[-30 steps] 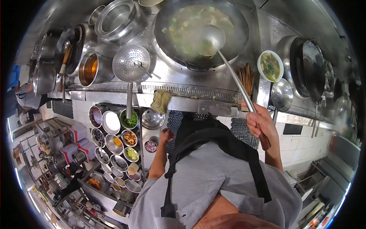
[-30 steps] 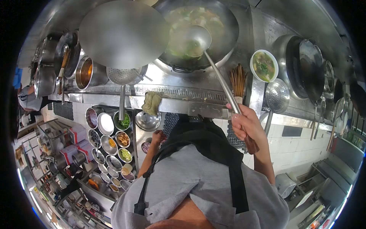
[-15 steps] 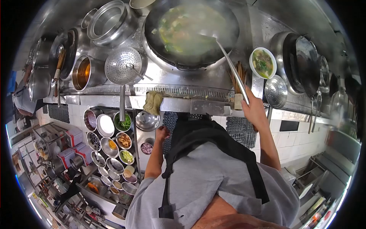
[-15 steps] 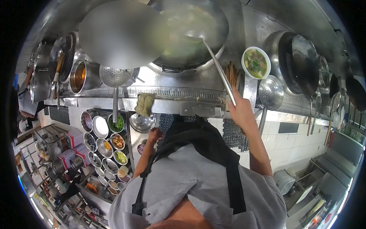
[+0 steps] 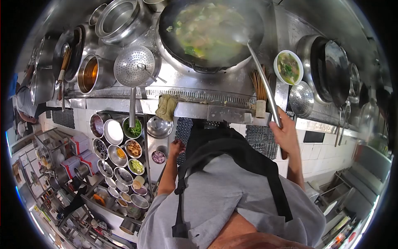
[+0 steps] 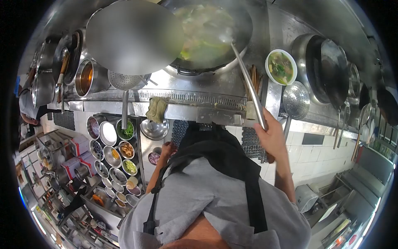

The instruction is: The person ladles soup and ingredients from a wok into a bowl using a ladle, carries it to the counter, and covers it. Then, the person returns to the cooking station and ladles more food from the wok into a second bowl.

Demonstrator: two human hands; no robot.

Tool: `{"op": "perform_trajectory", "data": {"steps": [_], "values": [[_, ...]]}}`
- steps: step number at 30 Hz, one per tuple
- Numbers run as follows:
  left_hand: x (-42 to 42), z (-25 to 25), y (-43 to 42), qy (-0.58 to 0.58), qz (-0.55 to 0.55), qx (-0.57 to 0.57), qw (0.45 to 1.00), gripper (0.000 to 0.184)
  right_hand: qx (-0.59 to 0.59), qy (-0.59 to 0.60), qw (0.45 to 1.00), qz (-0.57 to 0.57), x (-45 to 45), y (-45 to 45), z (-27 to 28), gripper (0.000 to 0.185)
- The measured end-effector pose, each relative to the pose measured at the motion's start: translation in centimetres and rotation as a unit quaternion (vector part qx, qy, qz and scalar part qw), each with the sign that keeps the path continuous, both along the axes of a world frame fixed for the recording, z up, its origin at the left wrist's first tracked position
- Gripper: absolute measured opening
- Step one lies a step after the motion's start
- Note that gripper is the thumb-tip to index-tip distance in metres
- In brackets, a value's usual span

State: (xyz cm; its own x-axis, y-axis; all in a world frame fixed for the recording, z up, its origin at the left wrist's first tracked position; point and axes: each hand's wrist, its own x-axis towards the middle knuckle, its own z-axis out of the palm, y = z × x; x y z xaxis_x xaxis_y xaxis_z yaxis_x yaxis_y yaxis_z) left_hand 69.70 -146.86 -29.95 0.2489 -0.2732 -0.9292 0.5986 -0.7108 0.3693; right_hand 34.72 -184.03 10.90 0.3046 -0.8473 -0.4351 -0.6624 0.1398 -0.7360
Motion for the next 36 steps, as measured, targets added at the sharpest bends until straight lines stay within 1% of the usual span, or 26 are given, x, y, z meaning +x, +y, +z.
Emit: {"op": "perform_trajectory", "data": {"steps": [3, 5, 8, 10, 11, 12, 14, 17, 18, 21, 22, 25, 28, 29, 31, 32, 34, 36], "values": [[-0.1, 0.0, -0.1, -0.004, -0.014, 0.016, 1.000, 0.019, 0.017, 0.034, 0.998, 0.042, -1.0, -0.4, 1.8, 0.059], [0.0, 0.5, -1.1, -0.004, -0.010, 0.025, 1.000, 0.019, -0.010, 0.073, 0.995, 0.067, -0.5, -0.5, 1.1, 0.060], [0.8, -2.0, -1.1, -0.009, -0.013, -0.060, 0.998, 0.020, -0.074, -0.003, 0.994, 0.076, 1.3, -0.4, -3.2, 0.054], [0.9, -0.7, -2.2, -0.016, -0.001, -0.070, 0.997, 0.020, 0.104, -0.087, 0.991, 0.013, 3.8, -0.4, -3.4, 0.047], [0.9, 0.1, -3.0, -0.020, 0.005, -0.075, 0.997, 0.020, 0.193, -0.129, 0.973, -0.018, 5.1, -0.2, -3.4, 0.044], [0.9, 0.3, -3.5, -0.025, 0.002, -0.078, 0.997, 0.021, 0.236, -0.197, 0.950, -0.053, 6.1, 0.3, -3.3, 0.041], [1.0, 0.4, -3.5, -0.033, -0.002, -0.079, 0.996, 0.021, 0.321, -0.326, 0.881, -0.121, 7.5, 1.5, -2.8, 0.036], [0.8, -0.7, -2.6, -0.026, 0.004, -0.081, 0.996, 0.024, 0.433, -0.413, 0.782, -0.177, 7.2, 0.8, -0.8, 0.037], [0.5, -1.0, -2.1, -0.020, 0.002, -0.068, 0.997, 0.025, 0.444, -0.405, 0.781, -0.171, 6.9, 0.3, -0.2, 0.039], [0.2, -1.0, -1.2, -0.005, -0.004, -0.030, 1.000, 0.026, 0.483, -0.471, 0.716, -0.179, 6.4, -0.5, 0.2, 0.043], [0.1, -0.4, -1.3, -0.001, -0.004, -0.014, 1.000, 0.026, 0.486, -0.480, 0.707, -0.183, 6.3, -0.5, 0.3, 0.046], [-0.4, 0.5, -1.3, -0.004, -0.005, 0.003, 1.000, 0.024, 0.487, -0.473, 0.713, -0.177, 6.1, -0.5, 0.9, 0.044], [-0.5, 0.9, -1.5, -0.013, -0.017, 0.011, 1.000, 0.022, 0.399, -0.356, 0.840, -0.093, 6.3, -0.4, -0.3, 0.038], [-0.5, 1.1, -1.8, -0.017, -0.022, 0.013, 1.000, 0.022, 0.386, -0.341, 0.853, -0.080, 6.4, -0.4, -0.7, 0.037], [-0.2, -0.1, -1.5, -0.009, -0.019, -0.049, 0.999, 0.022, 0.360, -0.309, 0.879, -0.050, 6.7, -0.7, -1.3, 0.036], [-0.2, -0.9, -1.1, -0.005, -0.016, -0.080, 0.997, 0.022, 0.356, -0.309, 0.881, -0.042, 6.9, -0.9, -1.5, 0.035], [-0.5, -0.2, -1.9, -0.016, -0.005, -0.065, 0.998, 0.022, 0.349, -0.311, 0.884, -0.024, 7.6, -1.5, -1.8, 0.035], [-0.8, 0.0, -2.6, -0.024, -0.004, -0.063, 0.998, 0.022, 0.366, -0.331, 0.869, -0.036, 8.8, -1.3, -2.1, 0.035]]}}
